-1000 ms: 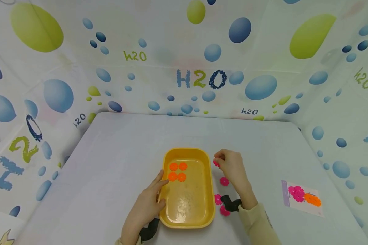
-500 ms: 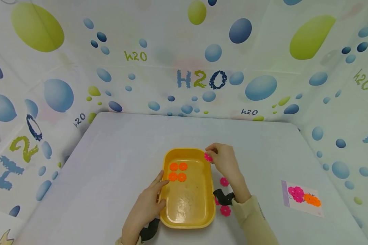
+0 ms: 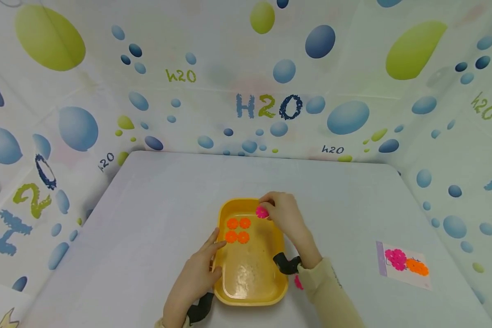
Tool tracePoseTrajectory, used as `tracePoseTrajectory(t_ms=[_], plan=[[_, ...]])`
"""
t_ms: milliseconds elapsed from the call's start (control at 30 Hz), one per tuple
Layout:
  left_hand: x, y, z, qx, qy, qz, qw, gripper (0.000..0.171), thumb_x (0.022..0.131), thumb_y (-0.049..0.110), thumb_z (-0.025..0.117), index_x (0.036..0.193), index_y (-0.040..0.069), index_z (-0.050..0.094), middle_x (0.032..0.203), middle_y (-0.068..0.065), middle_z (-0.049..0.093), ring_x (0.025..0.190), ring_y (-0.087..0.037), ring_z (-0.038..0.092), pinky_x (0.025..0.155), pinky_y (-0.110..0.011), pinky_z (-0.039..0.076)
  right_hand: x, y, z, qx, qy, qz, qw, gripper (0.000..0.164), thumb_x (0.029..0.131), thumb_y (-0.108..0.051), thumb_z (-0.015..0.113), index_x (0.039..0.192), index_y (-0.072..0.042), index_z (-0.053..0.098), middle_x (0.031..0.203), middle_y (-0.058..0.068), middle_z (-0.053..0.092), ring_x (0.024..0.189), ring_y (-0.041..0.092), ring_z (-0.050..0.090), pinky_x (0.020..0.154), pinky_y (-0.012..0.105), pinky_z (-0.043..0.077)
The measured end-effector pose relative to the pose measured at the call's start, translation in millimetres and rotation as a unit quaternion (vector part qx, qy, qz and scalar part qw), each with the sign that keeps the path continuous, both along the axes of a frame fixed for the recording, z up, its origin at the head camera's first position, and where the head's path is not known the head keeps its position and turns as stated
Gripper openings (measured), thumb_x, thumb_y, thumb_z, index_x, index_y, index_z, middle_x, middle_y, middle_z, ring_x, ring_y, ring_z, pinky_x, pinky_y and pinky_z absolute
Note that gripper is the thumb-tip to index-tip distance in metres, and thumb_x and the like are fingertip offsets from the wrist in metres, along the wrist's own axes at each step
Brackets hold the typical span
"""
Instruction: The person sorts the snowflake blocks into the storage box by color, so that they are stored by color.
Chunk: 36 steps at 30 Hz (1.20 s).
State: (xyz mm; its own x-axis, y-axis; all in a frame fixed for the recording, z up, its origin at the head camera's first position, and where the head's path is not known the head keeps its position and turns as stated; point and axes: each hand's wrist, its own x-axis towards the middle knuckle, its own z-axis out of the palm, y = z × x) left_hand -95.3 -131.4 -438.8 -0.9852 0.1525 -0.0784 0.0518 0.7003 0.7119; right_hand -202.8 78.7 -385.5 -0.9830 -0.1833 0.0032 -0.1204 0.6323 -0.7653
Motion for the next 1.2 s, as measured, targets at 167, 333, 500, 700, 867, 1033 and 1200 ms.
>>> tracePoseTrajectory(t_ms=[167,333,500,700,867,1033,1200], plan=[[-0.4,0.4,-0.4,-0.002,-0.002,0.001,1.0000,0.054,0.079,0.000,0.065,0.133,0.005,0.058,0.160,-0.007,0.029,0.121,-0.029,0.058,0.080,-0.034,0.057,1.6,-8.0,-2.3,0.023,0.029,0.024,0.999,0.017,0.093,-0.011,0.062,0.099,-0.001,0.073,0.084,0.008,0.072,0.056,0.014,0.054,0.055,0.023,0.048],[-0.7,0.1,-1.4,-0.001,-0.005,-0.001,1.0000,0.054,0.079,0.000,0.065,0.133,0.005,0.058,0.159,-0.007,0.030,0.115,-0.026,0.061,0.078,-0.033,0.057,3.8,-17.5,-6.5,0.046,0.036,0.052,0.997,0.016,0.093,-0.012,0.062,0.097,-0.003,0.074,0.077,0.005,0.070,0.053,0.010,0.050,0.053,0.022,0.044],[-0.8,-0.2,-1.8,-0.004,-0.004,-0.003,1.0000,0.054,0.079,0.000,0.065,0.133,0.006,0.058,0.160,-0.006,0.029,0.109,-0.022,0.061,0.074,-0.027,0.054,6.9,-25.6,-11.5,0.059,0.036,0.074,0.995,0.016,0.093,-0.013,0.061,0.097,-0.004,0.074,0.081,0.003,0.071,0.057,0.008,0.052,0.057,0.020,0.046],[-0.3,-0.3,-1.0,0.001,0.007,-0.003,1.0000,0.055,0.078,-0.001,0.064,0.132,0.006,0.058,0.159,-0.006,0.030,0.089,-0.017,0.060,0.063,-0.019,0.046,10.7,-35.2,-17.3,0.089,0.041,0.093,0.991,0.014,0.092,-0.015,0.063,0.095,-0.008,0.076,0.088,0.003,0.074,0.064,0.009,0.057,0.062,0.021,0.049],[-0.1,-0.9,-0.7,0.007,0.010,-0.004,0.9999,0.055,0.078,-0.003,0.063,0.133,0.006,0.058,0.159,-0.005,0.030,0.060,-0.006,0.046,0.052,-0.018,0.039,12.7,-45.8,-24.8,0.124,0.021,0.112,0.986,0.013,0.090,-0.018,0.066,0.094,-0.011,0.076,0.090,0.001,0.075,0.074,0.012,0.063,0.070,0.024,0.053],[-0.1,-1.2,-1.4,0.009,0.013,-0.004,0.9999,0.057,0.078,-0.003,0.063,0.133,0.007,0.058,0.159,-0.004,0.030,0.056,-0.003,0.040,0.052,-0.019,0.038,13.8,-53.1,-36.7,0.124,0.012,0.145,0.982,0.009,0.088,-0.011,0.067,0.090,-0.007,0.075,0.087,0.004,0.075,0.070,0.012,0.062,0.066,0.020,0.051],[-0.6,-1.3,-1.6,0.006,0.010,-0.003,0.9999,0.056,0.078,-0.003,0.063,0.133,0.008,0.058,0.159,-0.004,0.030,0.055,-0.004,0.039,0.051,-0.019,0.037,15.1,-57.2,-46.6,0.119,-0.016,0.153,0.981,0.009,0.086,-0.005,0.066,0.089,-0.003,0.075,0.084,0.006,0.072,0.062,0.009,0.051,0.057,0.017,0.044]])
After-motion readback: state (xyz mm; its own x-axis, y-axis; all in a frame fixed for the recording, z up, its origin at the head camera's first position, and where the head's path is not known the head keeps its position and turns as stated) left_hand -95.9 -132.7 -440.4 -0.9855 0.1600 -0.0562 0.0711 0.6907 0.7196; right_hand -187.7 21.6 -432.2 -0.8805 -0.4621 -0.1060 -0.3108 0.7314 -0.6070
